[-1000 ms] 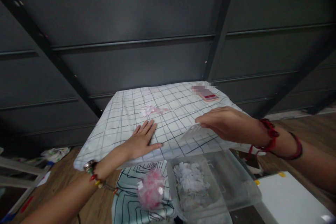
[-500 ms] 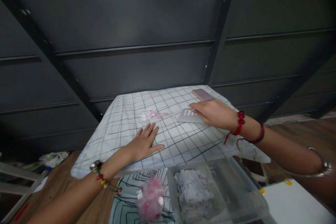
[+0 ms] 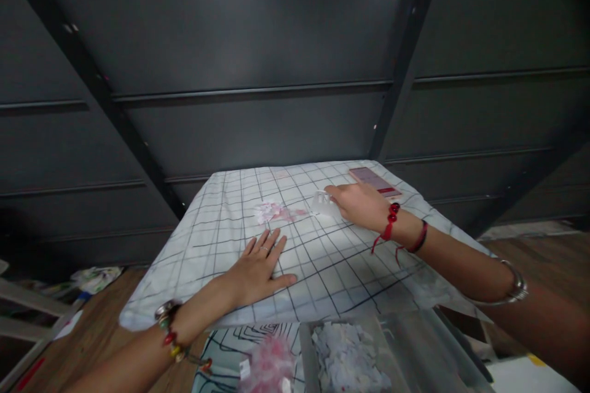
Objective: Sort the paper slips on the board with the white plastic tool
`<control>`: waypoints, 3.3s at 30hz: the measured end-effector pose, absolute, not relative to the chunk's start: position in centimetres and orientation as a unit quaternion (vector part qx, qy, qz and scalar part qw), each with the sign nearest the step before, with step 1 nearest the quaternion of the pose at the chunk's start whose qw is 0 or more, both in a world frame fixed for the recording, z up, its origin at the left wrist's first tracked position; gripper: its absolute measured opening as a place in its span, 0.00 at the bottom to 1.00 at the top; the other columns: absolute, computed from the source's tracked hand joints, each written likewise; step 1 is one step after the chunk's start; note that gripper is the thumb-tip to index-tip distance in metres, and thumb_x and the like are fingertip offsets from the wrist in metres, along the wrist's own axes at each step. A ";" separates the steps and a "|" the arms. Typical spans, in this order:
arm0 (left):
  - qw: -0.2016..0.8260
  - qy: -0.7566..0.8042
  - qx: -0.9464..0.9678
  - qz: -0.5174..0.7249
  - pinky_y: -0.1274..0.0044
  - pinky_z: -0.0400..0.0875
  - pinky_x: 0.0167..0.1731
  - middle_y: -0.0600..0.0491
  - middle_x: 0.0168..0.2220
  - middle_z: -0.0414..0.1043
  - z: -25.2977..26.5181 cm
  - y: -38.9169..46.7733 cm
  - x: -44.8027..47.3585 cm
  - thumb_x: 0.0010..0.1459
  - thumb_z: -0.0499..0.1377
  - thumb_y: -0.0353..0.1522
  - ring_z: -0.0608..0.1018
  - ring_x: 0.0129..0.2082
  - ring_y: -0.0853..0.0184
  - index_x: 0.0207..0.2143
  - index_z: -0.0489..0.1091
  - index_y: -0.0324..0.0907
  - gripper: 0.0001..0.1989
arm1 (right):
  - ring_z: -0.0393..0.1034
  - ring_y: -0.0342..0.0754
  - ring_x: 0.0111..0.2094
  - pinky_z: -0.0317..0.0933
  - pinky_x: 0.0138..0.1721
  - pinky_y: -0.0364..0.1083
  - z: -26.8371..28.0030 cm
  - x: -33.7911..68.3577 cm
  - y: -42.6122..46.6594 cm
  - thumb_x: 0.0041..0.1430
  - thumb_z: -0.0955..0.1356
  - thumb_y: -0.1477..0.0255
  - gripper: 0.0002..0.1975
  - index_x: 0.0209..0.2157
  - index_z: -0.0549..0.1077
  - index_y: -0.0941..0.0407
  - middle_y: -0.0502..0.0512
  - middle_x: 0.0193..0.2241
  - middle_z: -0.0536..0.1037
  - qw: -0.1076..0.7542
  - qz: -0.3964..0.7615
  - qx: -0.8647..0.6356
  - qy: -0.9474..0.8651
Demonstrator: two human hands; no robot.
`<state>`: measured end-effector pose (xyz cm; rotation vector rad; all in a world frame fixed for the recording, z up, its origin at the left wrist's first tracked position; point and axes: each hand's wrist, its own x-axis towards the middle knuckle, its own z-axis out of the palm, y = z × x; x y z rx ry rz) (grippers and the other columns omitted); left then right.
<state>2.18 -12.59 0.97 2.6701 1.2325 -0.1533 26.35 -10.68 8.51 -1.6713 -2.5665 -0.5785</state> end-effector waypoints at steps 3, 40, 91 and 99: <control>0.099 0.416 0.902 -0.055 0.59 0.41 0.55 0.38 0.62 0.32 1.1 -12.6 2.1 0.57 0.41 0.54 0.40 0.60 0.49 0.61 0.40 0.33 0.41 | 0.70 0.48 0.29 0.51 0.24 0.44 9.0 25.3 -11.3 0.57 0.57 0.78 0.11 0.38 0.67 0.58 0.56 0.29 0.76 0.009 -0.173 -0.522 -0.835; 0.021 0.467 0.883 -0.032 0.61 0.43 0.55 0.41 0.62 0.33 -0.2 -12.0 -1.1 0.62 0.39 0.48 0.42 0.61 0.54 0.61 0.42 0.34 0.34 | 0.68 0.44 0.29 0.47 0.24 0.43 8.0 22.2 -9.0 0.53 0.59 0.82 0.12 0.37 0.67 0.58 0.53 0.32 0.76 0.055 -0.180 -0.429 -0.883; 0.021 0.462 0.886 0.015 0.61 0.43 0.54 0.43 0.62 0.38 -0.9 -12.1 -1.4 0.62 0.39 0.49 0.44 0.60 0.54 0.61 0.43 0.38 0.32 | 0.67 0.43 0.28 0.48 0.26 0.43 8.1 21.8 -9.0 0.51 0.60 0.84 0.13 0.38 0.68 0.58 0.53 0.31 0.75 0.062 -0.195 -0.413 -0.887; 0.009 0.459 0.888 0.021 0.63 0.49 0.52 0.40 0.60 0.47 -0.3 -11.6 -1.3 0.61 0.38 0.50 0.52 0.58 0.52 0.60 0.46 0.35 0.34 | 0.67 0.44 0.28 0.47 0.26 0.43 8.3 21.7 -9.5 0.51 0.60 0.83 0.12 0.37 0.67 0.58 0.52 0.30 0.75 0.046 -0.183 -0.405 -0.895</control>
